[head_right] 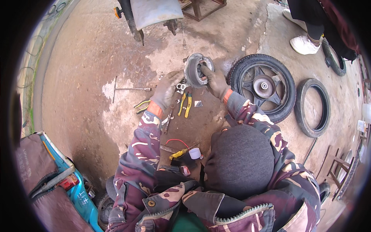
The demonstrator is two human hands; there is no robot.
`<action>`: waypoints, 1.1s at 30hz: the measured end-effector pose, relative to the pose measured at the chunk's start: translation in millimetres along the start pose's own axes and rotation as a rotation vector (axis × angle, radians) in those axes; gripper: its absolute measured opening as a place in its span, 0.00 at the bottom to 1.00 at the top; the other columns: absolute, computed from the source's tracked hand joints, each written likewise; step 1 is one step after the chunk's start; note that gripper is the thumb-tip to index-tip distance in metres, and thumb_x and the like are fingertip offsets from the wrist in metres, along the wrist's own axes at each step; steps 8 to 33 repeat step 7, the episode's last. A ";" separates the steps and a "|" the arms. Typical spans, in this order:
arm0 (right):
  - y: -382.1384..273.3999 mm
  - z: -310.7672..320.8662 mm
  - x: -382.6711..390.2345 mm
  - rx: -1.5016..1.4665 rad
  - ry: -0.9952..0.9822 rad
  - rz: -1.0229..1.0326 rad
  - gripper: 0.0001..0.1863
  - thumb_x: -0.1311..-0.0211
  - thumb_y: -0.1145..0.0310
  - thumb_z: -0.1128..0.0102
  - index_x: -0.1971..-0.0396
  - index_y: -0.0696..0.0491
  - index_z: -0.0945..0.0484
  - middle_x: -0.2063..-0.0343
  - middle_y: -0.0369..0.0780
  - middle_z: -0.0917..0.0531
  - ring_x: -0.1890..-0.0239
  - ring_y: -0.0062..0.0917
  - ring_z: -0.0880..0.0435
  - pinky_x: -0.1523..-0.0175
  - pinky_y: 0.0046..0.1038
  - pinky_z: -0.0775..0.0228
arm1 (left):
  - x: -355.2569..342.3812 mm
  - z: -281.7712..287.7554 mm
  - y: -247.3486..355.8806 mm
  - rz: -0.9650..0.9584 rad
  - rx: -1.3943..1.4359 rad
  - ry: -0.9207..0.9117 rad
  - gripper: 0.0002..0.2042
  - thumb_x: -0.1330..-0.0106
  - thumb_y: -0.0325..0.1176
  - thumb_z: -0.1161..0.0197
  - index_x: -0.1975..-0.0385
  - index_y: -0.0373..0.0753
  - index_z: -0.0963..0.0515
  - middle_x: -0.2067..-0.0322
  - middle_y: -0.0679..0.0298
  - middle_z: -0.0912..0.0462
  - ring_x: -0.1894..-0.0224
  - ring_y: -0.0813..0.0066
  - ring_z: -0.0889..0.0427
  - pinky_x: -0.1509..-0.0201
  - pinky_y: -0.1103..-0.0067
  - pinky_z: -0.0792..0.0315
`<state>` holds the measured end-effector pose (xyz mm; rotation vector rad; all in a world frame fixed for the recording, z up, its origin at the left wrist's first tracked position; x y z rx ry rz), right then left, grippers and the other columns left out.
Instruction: The person applies a sealant to a small wheel tire using a brush, then moves to a scooter and adjusts the brake assembly with a wrench and pliers.
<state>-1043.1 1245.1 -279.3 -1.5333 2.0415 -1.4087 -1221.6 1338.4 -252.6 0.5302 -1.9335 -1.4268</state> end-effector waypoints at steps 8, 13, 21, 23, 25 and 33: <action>-16.0 12.4 -17.3 0.117 -0.210 -0.137 0.29 0.23 0.66 0.38 0.28 0.56 0.34 0.39 0.47 0.18 0.42 0.32 0.13 0.41 0.35 0.16 | 12.8 -2.4 45.3 0.082 -0.448 -0.028 0.22 0.24 0.44 0.33 0.45 0.28 0.16 0.50 0.52 0.10 0.49 0.69 0.14 0.40 0.76 0.26; -16.0 12.4 -17.3 0.117 -0.210 -0.137 0.29 0.23 0.66 0.38 0.28 0.56 0.34 0.39 0.47 0.18 0.42 0.32 0.13 0.41 0.35 0.16 | 12.8 -2.4 45.3 0.082 -0.448 -0.028 0.22 0.24 0.44 0.33 0.45 0.28 0.16 0.50 0.52 0.10 0.49 0.69 0.14 0.40 0.76 0.26; -16.0 12.4 -17.3 0.117 -0.210 -0.137 0.29 0.23 0.66 0.38 0.28 0.56 0.34 0.39 0.47 0.18 0.42 0.32 0.13 0.41 0.35 0.16 | 12.8 -2.4 45.3 0.082 -0.448 -0.028 0.22 0.24 0.44 0.33 0.45 0.28 0.16 0.50 0.52 0.10 0.49 0.69 0.14 0.40 0.76 0.26; -16.0 12.4 -17.3 0.117 -0.210 -0.137 0.29 0.23 0.66 0.38 0.28 0.56 0.34 0.39 0.47 0.18 0.42 0.32 0.13 0.41 0.35 0.16 | 12.8 -2.4 45.3 0.082 -0.448 -0.028 0.22 0.24 0.44 0.33 0.45 0.28 0.16 0.50 0.52 0.10 0.49 0.69 0.14 0.40 0.76 0.26; -16.0 12.4 -17.3 0.117 -0.210 -0.137 0.29 0.23 0.66 0.38 0.28 0.56 0.34 0.39 0.47 0.18 0.42 0.32 0.13 0.41 0.35 0.16 | 12.8 -2.4 45.3 0.082 -0.448 -0.028 0.22 0.24 0.44 0.33 0.45 0.28 0.16 0.50 0.52 0.10 0.49 0.69 0.14 0.40 0.76 0.26; -16.0 12.4 -17.3 0.117 -0.210 -0.137 0.29 0.23 0.66 0.38 0.28 0.56 0.34 0.39 0.47 0.18 0.42 0.32 0.13 0.41 0.35 0.16 | 12.8 -2.4 45.3 0.082 -0.448 -0.028 0.22 0.24 0.44 0.33 0.45 0.28 0.16 0.50 0.52 0.10 0.49 0.69 0.14 0.40 0.76 0.26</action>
Point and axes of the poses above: each hand's wrist, its own x-axis away from the middle knuckle, its own z-axis out of the back of the hand, y = z × x, the point moved 5 cm from there along -x, towards the middle knuckle
